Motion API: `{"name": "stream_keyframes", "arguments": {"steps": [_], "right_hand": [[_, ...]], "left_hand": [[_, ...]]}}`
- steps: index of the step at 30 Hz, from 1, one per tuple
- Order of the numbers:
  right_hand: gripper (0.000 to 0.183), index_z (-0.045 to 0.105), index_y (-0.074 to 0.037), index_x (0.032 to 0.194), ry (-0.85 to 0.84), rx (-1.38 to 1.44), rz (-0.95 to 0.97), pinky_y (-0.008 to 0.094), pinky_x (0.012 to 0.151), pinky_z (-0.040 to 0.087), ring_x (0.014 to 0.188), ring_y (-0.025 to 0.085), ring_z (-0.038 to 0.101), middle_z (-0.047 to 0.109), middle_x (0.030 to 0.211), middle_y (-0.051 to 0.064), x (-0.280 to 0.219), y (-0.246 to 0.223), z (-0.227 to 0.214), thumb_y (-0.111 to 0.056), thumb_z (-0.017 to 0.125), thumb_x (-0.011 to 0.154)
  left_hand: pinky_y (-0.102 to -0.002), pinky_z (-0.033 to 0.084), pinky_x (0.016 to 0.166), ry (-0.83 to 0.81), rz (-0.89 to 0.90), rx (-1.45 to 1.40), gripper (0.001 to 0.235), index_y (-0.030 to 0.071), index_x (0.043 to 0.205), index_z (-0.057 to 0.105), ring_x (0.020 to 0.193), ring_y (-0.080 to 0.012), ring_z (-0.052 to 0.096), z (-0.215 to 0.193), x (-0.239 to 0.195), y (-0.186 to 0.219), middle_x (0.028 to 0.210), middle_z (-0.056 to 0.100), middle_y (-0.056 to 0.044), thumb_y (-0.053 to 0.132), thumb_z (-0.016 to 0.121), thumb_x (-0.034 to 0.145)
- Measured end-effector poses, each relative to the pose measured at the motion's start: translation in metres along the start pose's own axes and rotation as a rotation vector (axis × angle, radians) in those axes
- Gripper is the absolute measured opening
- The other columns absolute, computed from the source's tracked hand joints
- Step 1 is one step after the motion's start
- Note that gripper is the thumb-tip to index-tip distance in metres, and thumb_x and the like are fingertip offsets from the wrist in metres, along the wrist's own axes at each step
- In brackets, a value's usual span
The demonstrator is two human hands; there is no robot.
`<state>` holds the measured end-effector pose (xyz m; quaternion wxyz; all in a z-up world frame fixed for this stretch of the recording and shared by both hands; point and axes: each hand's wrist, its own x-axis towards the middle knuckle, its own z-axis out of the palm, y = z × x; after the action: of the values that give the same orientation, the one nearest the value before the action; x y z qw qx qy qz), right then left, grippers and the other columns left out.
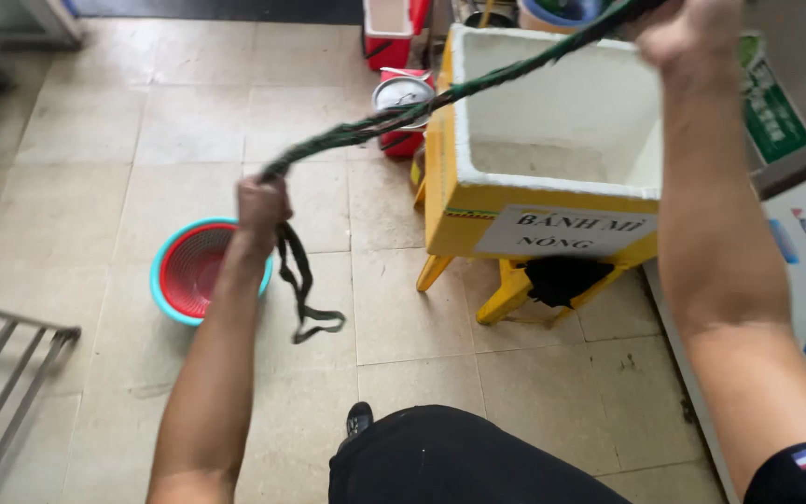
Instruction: The recorder is seen organizing supplies such as plastic bags, bungee cords, and a yellow table in a bakery or cake shop environment.
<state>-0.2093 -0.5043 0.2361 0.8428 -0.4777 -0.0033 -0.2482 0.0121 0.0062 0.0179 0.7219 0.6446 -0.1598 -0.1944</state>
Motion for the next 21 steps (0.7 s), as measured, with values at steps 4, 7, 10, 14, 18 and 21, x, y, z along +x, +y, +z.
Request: {"name": "stream_keyframes", "arguments": {"steps": [4,7,10,14,18,21], "right_hand": [[0.023,0.061,-0.002,0.109,0.542,0.285,0.317,0.04,0.083,0.058,0.087,0.025,0.063,0.065,0.095,0.011,-0.05,0.115,-0.066,-0.019,0.048,0.106],[0.022,0.057,-0.005,0.099,0.613,0.116,0.549,0.045,0.083,0.052,0.085,0.027,0.062,0.062,0.09,0.011,-0.106,0.198,-0.044,-0.027,0.056,0.103],[0.092,0.004,0.017,0.155,0.625,0.126,0.757,0.052,0.121,0.034,0.137,0.046,0.051,0.044,0.147,0.043,-0.136,0.233,-0.016,-0.033,0.065,0.106],[0.106,-0.01,-0.002,0.162,0.493,-0.041,0.827,0.056,0.123,0.023,0.149,0.054,0.024,0.008,0.161,0.04,-0.134,0.218,0.04,-0.041,0.062,0.095],[0.12,-0.002,-0.008,0.163,0.151,-0.466,0.421,0.052,0.123,0.016,0.155,0.037,0.016,0.01,0.168,0.025,-0.14,0.175,0.116,-0.052,0.072,0.08],[0.136,-0.008,-0.011,0.165,0.034,-0.686,0.261,0.05,0.123,0.009,0.157,0.035,0.007,0.004,0.169,0.023,-0.135,0.167,0.14,-0.061,0.077,0.071]], "left_hand": [[-0.026,0.025,0.037,-0.036,0.037,-0.393,0.045,0.017,0.062,0.045,0.039,-0.0071,0.03,0.013,0.008,0.121,0.05,0.032,0.005,0.021,0.057,0.105],[-0.028,0.022,0.04,-0.056,0.112,-0.183,0.043,0.014,0.065,0.043,0.043,-0.0063,0.029,0.053,0.016,0.184,0.055,0.035,0.004,0.016,0.061,0.105],[-0.028,0.025,0.037,-0.083,0.165,0.126,0.041,0.009,0.065,0.052,0.039,-0.0077,0.036,0.105,0.015,0.225,0.052,0.042,0.003,0.021,0.068,0.102],[-0.026,0.041,0.033,-0.155,0.303,0.548,0.032,0.005,0.08,0.075,0.037,-0.0057,0.045,0.154,0.03,0.237,0.051,0.051,-0.001,0.028,0.07,0.1],[-0.029,0.034,0.036,-0.264,0.357,0.882,0.018,0.004,0.091,0.08,0.039,-0.0094,0.048,0.19,0.062,0.204,0.058,0.067,-0.004,0.011,0.064,0.09],[-0.032,0.042,0.044,-0.293,0.404,0.977,0.017,0.005,0.088,0.081,0.045,-0.0124,0.056,0.215,0.06,0.194,0.06,0.068,-0.007,0.017,0.068,0.089]]}}
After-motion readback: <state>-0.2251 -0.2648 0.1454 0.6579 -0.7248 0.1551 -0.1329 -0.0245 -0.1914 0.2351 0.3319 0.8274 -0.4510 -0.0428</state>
